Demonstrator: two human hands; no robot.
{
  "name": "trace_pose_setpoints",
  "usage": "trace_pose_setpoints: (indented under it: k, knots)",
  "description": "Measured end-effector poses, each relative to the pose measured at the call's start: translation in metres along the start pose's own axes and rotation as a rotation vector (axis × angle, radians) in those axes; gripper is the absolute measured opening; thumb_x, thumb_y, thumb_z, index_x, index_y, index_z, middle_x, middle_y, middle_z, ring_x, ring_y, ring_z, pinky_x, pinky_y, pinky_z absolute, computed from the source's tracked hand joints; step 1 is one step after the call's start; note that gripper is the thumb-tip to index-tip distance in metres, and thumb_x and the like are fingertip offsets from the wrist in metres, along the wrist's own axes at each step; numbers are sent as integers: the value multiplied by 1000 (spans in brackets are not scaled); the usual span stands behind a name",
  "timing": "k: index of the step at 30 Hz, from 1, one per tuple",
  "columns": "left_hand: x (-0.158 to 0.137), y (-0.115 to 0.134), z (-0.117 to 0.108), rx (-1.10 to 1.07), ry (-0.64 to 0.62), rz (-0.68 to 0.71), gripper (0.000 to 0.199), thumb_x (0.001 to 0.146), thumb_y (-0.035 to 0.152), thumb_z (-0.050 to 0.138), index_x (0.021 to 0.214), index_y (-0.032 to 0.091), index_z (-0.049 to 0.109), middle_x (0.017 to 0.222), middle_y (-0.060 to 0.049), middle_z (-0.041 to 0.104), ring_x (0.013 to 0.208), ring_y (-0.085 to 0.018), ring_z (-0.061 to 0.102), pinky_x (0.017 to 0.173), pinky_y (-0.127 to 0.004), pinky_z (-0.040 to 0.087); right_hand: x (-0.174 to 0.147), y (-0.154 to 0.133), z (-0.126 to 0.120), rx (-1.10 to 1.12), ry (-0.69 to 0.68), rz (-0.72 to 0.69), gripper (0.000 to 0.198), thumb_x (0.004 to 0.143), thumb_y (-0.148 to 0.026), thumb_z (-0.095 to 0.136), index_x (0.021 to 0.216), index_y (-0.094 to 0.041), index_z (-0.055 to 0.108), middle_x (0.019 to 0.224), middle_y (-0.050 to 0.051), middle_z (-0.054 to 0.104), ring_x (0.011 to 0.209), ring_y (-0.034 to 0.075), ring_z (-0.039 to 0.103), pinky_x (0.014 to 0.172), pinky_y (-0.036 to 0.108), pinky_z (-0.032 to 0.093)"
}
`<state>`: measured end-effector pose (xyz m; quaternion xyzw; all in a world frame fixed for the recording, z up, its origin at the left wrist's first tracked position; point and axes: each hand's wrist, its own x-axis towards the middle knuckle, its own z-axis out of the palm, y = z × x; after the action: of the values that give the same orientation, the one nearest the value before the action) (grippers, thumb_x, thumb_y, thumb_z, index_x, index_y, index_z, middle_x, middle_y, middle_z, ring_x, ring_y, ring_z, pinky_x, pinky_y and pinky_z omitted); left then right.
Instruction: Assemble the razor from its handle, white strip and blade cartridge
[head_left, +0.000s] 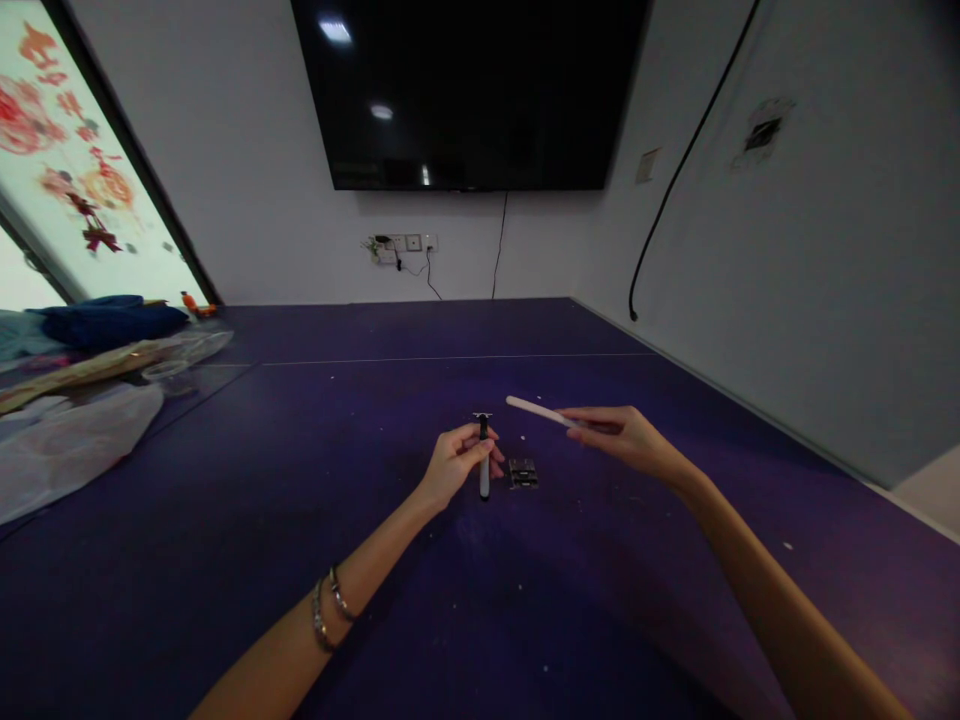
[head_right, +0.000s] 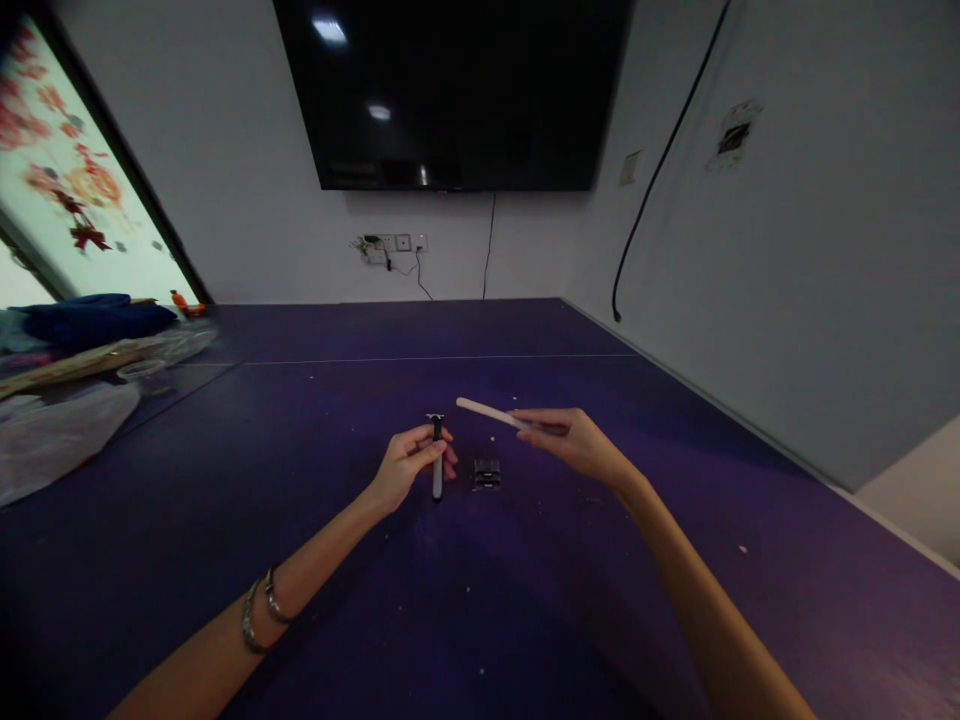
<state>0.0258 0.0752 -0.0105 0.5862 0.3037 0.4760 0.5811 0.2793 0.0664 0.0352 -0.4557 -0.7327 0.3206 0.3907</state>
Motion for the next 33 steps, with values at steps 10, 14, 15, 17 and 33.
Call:
trace_pose_setpoints:
  k: [10, 14, 15, 17, 33]
  knots:
    - [1, -10, 7, -107, -53, -127, 30, 79, 33, 55, 100, 12, 53, 72, -6, 64, 52, -15, 62, 54, -28, 51, -29, -24, 90, 381, 60, 229, 55, 83, -40, 48, 133, -19, 39, 54, -8, 32, 42, 5, 28, 35, 16, 23]
    - [1, -9, 6, -109, -22, -124, 28, 78, 32, 56, 96, 12, 54, 71, -5, 64, 53, -15, 62, 53, -28, 51, -45, -18, 108, 372, 72, 219, 53, 82, -41, 49, 131, -21, 42, 57, -7, 34, 42, 5, 29, 36, 17, 25]
    - [2, -8, 6, -105, -5, -117, 27, 77, 33, 56, 94, 12, 55, 72, -6, 64, 53, -15, 62, 53, -28, 50, -49, -16, 111, 378, 74, 219, 53, 82, -42, 48, 130, -21, 42, 57, -7, 34, 42, 5, 29, 36, 17, 25]
    - [2, -7, 4, -92, 33, -98, 25, 77, 33, 56, 90, 12, 55, 73, -5, 64, 52, -14, 61, 53, -28, 50, -53, -14, 115, 394, 89, 220, 52, 82, -43, 48, 130, -21, 43, 57, -7, 33, 42, 5, 29, 36, 17, 25]
    - [1, -5, 9, 1, 23, -90, 23, 75, 28, 58, 91, 13, 53, 68, -3, 63, 49, -13, 61, 49, -25, 50, -51, -25, 120, 587, 217, 246, 55, 77, -40, 59, 127, -21, 46, 55, -8, 35, 38, 4, 28, 32, 17, 22]
